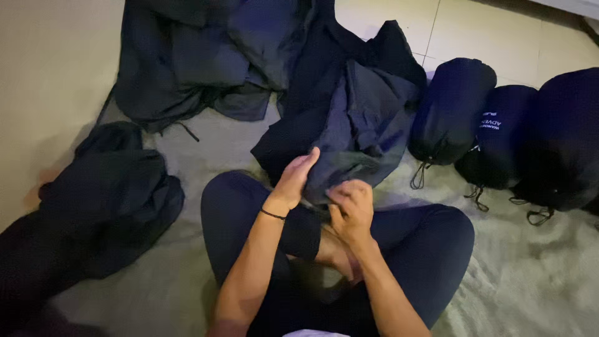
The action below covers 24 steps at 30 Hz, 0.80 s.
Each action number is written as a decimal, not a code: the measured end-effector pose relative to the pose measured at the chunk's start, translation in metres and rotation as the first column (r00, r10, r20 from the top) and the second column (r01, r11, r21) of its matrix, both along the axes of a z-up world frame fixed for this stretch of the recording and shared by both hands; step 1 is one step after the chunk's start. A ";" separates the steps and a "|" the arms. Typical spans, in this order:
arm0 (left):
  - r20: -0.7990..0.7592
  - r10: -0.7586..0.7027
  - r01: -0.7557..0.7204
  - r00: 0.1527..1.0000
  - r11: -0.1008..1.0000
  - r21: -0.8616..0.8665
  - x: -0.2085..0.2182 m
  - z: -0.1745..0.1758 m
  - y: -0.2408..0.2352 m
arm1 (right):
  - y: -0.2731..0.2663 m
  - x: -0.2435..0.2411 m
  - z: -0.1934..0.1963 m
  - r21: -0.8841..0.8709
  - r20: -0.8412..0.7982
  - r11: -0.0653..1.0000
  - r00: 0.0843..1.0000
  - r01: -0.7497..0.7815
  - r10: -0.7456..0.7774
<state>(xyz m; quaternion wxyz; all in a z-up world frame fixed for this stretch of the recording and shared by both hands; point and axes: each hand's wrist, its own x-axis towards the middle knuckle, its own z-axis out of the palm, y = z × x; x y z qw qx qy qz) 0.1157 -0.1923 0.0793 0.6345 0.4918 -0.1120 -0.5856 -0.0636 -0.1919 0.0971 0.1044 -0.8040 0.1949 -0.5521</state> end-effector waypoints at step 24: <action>0.466 -0.254 0.301 0.848 0.953 -0.029 0.014 -0.032 -0.004 | -0.019 -0.018 -0.049 0.900 0.201 0.405 0.978 -0.162 -0.055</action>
